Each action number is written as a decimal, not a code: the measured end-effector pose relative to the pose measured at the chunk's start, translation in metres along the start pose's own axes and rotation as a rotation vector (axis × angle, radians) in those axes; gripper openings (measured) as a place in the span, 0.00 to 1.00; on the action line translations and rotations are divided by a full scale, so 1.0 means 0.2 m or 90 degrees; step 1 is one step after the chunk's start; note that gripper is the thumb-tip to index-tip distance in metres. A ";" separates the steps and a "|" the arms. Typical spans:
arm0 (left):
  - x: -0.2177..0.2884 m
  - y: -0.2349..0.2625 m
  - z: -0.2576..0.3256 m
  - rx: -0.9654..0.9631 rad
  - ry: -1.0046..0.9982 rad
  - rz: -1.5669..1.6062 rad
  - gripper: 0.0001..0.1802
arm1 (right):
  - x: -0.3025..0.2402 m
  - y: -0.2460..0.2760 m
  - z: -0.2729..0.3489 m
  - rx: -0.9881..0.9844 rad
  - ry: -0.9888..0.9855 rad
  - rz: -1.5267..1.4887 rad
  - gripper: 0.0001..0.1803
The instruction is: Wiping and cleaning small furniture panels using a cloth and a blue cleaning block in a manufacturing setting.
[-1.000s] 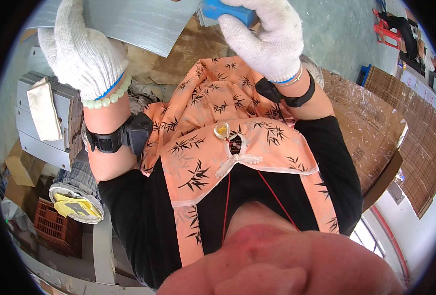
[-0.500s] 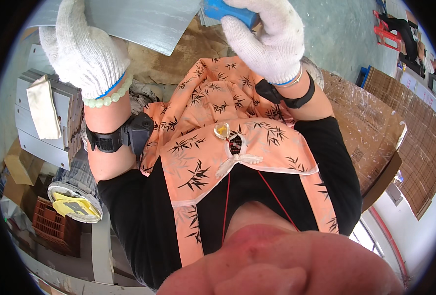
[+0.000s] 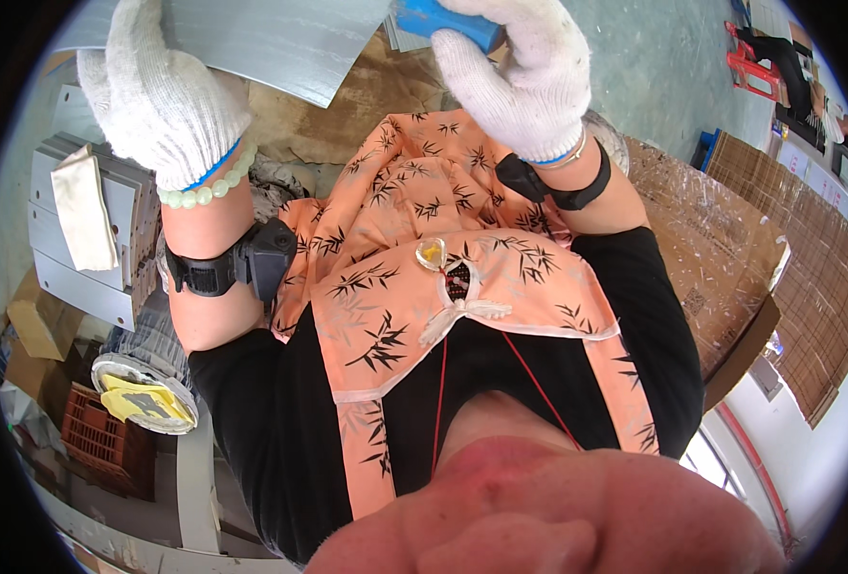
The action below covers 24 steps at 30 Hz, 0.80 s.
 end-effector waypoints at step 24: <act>-0.04 -0.06 0.03 -0.050 0.148 0.129 0.21 | 0.00 -0.01 0.02 0.021 0.048 0.016 0.23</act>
Point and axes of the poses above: each hand's wrist, its own z-axis away from the middle knuckle, its own y-axis out of the back of the hand, x = y × z, the point moved 3 cm from there along -z, towards the middle knuckle, and after that the axes turned 1 degree about -z, right-handed, at the moved point
